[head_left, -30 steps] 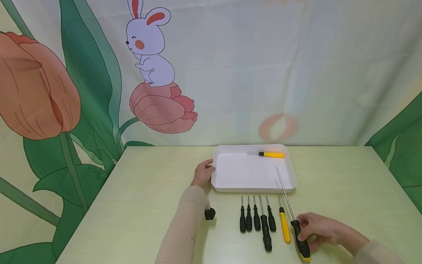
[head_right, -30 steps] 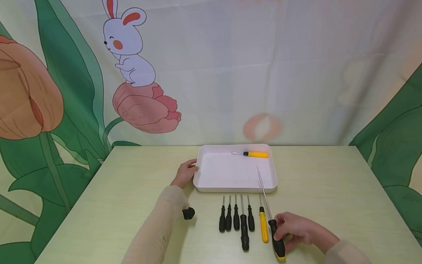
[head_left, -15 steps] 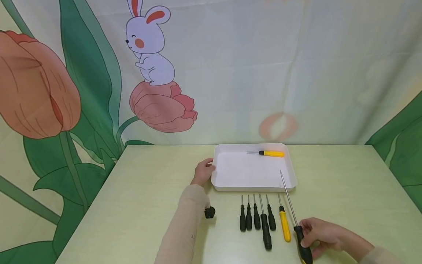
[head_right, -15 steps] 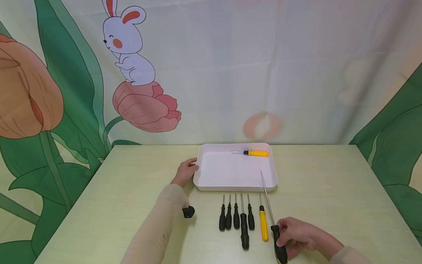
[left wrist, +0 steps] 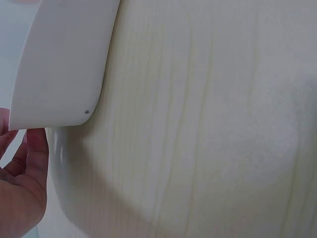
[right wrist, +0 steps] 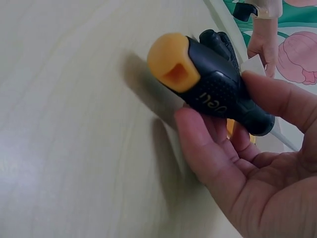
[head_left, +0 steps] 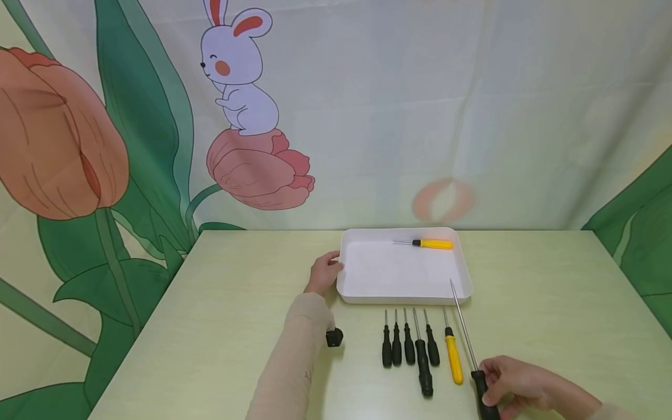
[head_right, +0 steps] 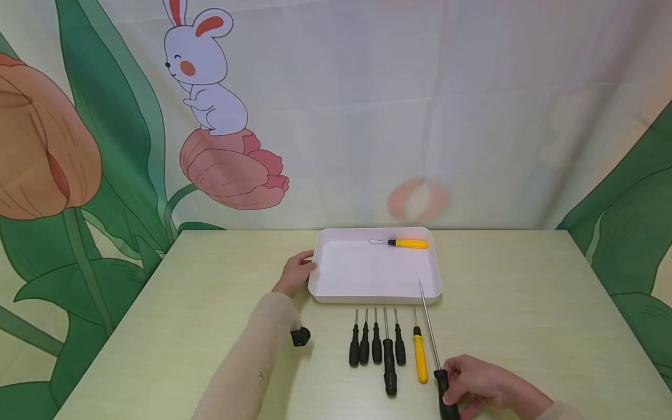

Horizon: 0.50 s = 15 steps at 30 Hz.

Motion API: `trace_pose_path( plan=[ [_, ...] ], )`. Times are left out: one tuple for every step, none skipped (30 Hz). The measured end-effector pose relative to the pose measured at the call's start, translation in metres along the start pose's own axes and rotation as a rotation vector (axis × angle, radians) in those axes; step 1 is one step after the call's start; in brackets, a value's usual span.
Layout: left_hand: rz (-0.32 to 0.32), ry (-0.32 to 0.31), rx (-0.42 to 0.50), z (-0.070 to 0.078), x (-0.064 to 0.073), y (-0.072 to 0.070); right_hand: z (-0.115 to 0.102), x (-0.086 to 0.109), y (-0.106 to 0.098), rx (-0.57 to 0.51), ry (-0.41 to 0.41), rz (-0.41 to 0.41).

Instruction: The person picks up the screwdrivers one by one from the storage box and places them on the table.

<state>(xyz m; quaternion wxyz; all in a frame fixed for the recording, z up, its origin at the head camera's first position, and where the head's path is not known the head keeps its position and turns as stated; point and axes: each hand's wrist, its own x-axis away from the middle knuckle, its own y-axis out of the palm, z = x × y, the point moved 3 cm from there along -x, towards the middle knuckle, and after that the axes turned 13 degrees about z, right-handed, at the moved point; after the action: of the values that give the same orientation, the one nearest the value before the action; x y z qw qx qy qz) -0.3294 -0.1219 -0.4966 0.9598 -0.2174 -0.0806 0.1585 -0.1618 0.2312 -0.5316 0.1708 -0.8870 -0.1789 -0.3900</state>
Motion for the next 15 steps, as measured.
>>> trace_pose_path(
  plan=[
    [0.002,0.001,-0.001,0.000,0.000,0.000,0.007,-0.009,-0.003,-0.013,0.003,-0.024],
    [0.005,0.001,-0.002,0.000,0.000,0.000,0.012,-0.015,-0.006,-0.028,0.010,-0.052],
    [0.006,0.001,-0.004,0.000,0.001,0.000,0.017,-0.021,-0.009,-0.040,0.007,-0.077],
    [0.007,0.001,-0.005,0.000,0.001,0.000,0.020,-0.024,-0.010,-0.056,0.011,-0.099],
    [0.008,0.003,-0.006,0.000,0.001,0.000,0.021,-0.023,-0.009,-0.048,0.002,-0.092],
    [0.008,0.006,-0.008,0.000,0.001,0.000,0.020,-0.021,-0.008,-0.038,-0.009,-0.085],
    [0.008,0.005,-0.007,0.000,0.001,0.000,0.019,-0.018,-0.008,-0.045,-0.012,-0.096],
    [0.009,0.003,-0.006,0.000,0.001,0.000,0.015,-0.011,-0.004,-0.035,-0.022,-0.082],
    [0.009,0.001,-0.005,0.000,0.001,0.000,0.010,-0.003,-0.001,-0.026,-0.031,-0.063],
    [0.008,0.001,-0.003,0.000,0.001,0.000,0.006,0.004,0.003,-0.023,-0.032,-0.043],
    [0.007,0.000,-0.001,0.000,0.001,0.000,0.002,0.011,0.006,-0.019,-0.039,-0.027],
    [0.006,-0.002,0.000,-0.001,0.000,0.000,-0.002,0.018,0.009,-0.026,-0.040,-0.021],
    [0.004,-0.005,0.001,-0.001,0.000,0.000,-0.005,0.023,0.012,-0.032,-0.044,-0.017],
    [0.002,-0.006,0.003,-0.001,-0.001,0.000,-0.009,0.029,0.015,-0.031,-0.046,0.005],
    [0.000,-0.005,0.004,-0.002,-0.001,0.000,-0.010,0.033,0.017,-0.034,-0.051,0.009]
  ],
)
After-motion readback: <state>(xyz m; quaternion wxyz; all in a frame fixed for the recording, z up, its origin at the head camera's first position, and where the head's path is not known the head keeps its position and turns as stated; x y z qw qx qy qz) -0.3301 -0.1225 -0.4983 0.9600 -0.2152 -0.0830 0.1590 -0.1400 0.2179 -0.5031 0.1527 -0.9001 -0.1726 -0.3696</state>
